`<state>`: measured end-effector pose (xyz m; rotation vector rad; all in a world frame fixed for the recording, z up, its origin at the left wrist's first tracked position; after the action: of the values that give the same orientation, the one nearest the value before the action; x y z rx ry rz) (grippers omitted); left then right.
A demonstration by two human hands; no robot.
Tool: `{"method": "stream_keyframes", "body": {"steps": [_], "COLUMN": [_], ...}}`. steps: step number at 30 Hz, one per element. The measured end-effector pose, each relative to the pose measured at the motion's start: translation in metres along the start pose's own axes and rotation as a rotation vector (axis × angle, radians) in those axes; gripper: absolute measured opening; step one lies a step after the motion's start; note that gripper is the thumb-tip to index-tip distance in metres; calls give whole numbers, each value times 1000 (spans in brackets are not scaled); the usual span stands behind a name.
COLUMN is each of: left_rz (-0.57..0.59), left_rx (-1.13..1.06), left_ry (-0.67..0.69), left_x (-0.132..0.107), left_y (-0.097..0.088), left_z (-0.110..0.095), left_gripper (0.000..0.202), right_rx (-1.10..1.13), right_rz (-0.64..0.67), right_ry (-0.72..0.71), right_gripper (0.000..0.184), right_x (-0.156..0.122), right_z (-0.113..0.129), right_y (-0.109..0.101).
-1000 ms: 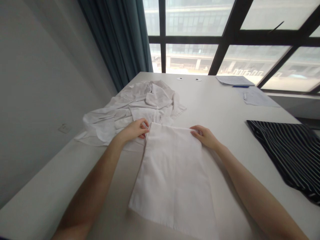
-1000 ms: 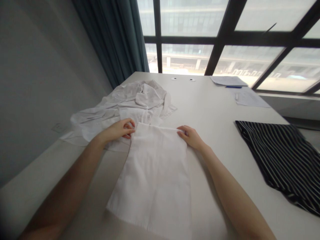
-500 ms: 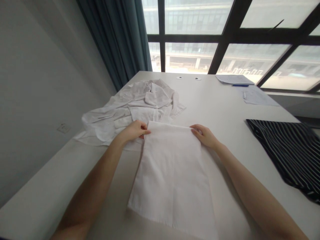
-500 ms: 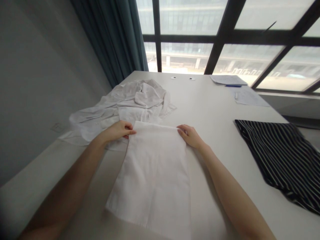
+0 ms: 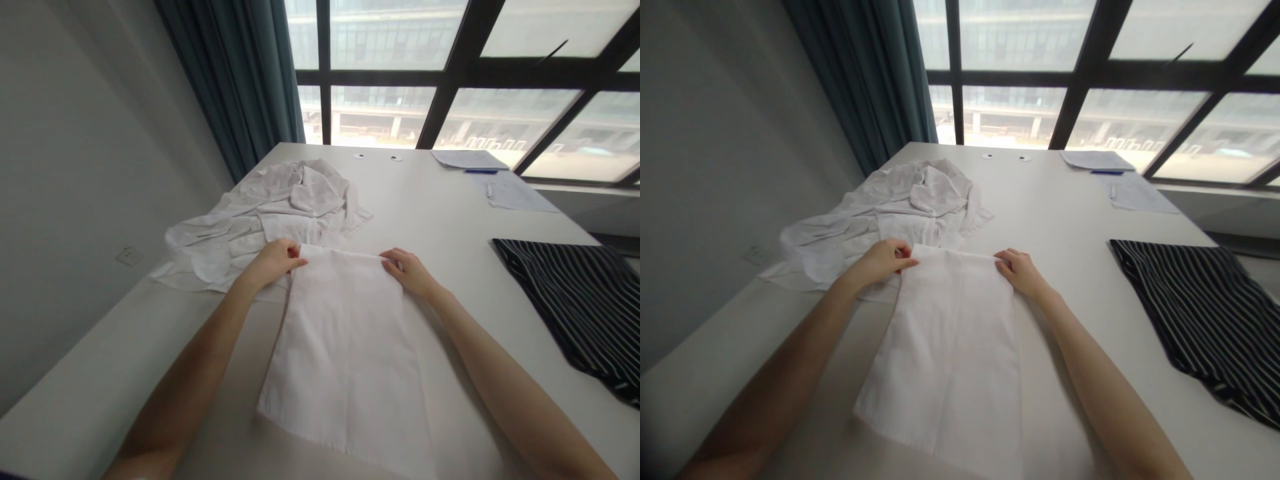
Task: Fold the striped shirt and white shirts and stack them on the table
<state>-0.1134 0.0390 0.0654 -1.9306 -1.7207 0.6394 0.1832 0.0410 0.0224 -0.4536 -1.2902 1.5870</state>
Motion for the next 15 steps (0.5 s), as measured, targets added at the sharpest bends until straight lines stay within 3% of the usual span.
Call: {"method": "stream_keyframes", "body": {"steps": [3, 10, 12, 15], "left_rz": [-32, 52, 38, -114], "left_rx": [68, 108, 200, 326], "left_ry": [26, -140, -107, 81], "left_x": [0, 1, 2, -1], "left_y": [-2, 3, 4, 2], "left_z": [-4, 13, 15, -1], "left_gripper": [22, 19, 18, 13], "right_rx": [22, 8, -14, -104], "right_rz": [4, 56, 71, 50], "right_ry": [19, 19, 28, 34], "right_gripper": [32, 29, 29, 32], "right_x": [0, 1, 0, 0], "right_z": [-2, -8, -8, -3], "right_y": [0, 5, 4, -3]}}
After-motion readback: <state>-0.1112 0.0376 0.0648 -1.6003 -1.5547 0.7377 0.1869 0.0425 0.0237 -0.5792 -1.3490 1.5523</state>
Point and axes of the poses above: each hand's wrist, its own x-axis towards the middle knuckle, its own y-axis out of the palm, z = x × y, the point moved 7 cm from there along x, towards the middle knuckle, and after that the axes turned 15 degrees about -x, right-handed, at the moved point
